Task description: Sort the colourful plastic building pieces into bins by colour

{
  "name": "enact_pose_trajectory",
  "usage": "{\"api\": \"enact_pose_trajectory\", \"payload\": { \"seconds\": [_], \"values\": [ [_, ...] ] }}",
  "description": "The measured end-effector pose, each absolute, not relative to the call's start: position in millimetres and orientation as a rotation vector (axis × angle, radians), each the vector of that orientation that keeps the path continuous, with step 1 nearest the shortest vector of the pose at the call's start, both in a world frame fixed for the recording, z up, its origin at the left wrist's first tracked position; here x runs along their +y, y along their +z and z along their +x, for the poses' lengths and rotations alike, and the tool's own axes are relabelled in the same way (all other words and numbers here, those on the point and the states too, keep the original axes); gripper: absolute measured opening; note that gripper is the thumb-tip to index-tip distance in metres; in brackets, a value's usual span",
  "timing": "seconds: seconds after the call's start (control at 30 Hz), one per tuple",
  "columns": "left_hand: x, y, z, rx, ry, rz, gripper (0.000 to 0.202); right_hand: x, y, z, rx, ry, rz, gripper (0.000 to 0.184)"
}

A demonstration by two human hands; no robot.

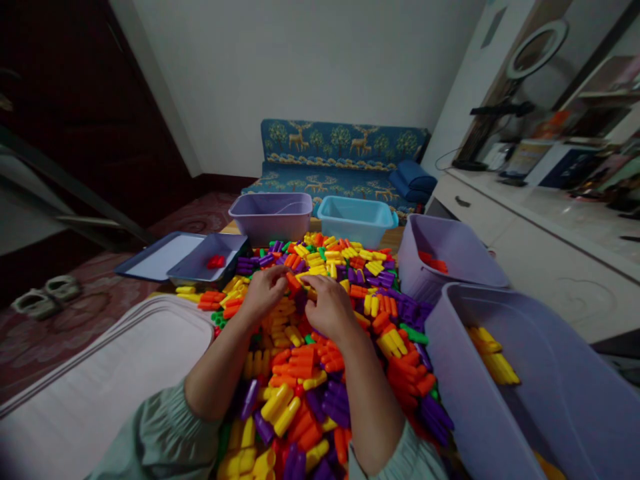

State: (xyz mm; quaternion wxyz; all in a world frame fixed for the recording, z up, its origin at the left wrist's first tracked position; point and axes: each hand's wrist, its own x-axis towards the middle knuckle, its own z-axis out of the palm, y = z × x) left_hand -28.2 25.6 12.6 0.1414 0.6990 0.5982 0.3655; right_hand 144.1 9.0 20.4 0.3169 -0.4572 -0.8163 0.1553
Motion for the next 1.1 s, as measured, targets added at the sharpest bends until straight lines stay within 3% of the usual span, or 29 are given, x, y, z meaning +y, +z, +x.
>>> {"api": "enact_pose_trajectory", "payload": {
  "seconds": [0.4,0.57,0.67,0.83,0.97,1.1],
  "values": [
    [17.0,29.8,-31.1,1.701,0.401,2.319,0.027,-3.6,34.4,140.7,-2.391,0.394,-1.477,0.036],
    [17.2,32.1,-36.3,1.610,0.443,2.296,0.026,-27.9,67.7,137.6,-2.470,0.520,-1.469,0.015],
    [18.8,31.3,-37.8,1.539,0.504,2.259,0.025,-51.0,82.4,122.4,-2.668,0.602,-1.327,0.024],
    [21.8,29.7,-40.8,1.498,0.578,2.229,0.026,-84.5,81.6,78.3,-3.047,0.613,-1.077,0.053],
    [21.6,29.6,-42.7,1.494,0.595,2.200,0.026,-90.6,78.6,64.7,-3.121,0.580,-1.125,0.022],
    [19.8,32.1,-42.3,1.488,0.603,2.182,0.027,-67.9,72.5,85.5,-2.874,0.448,-1.385,0.023]
  ]
}}
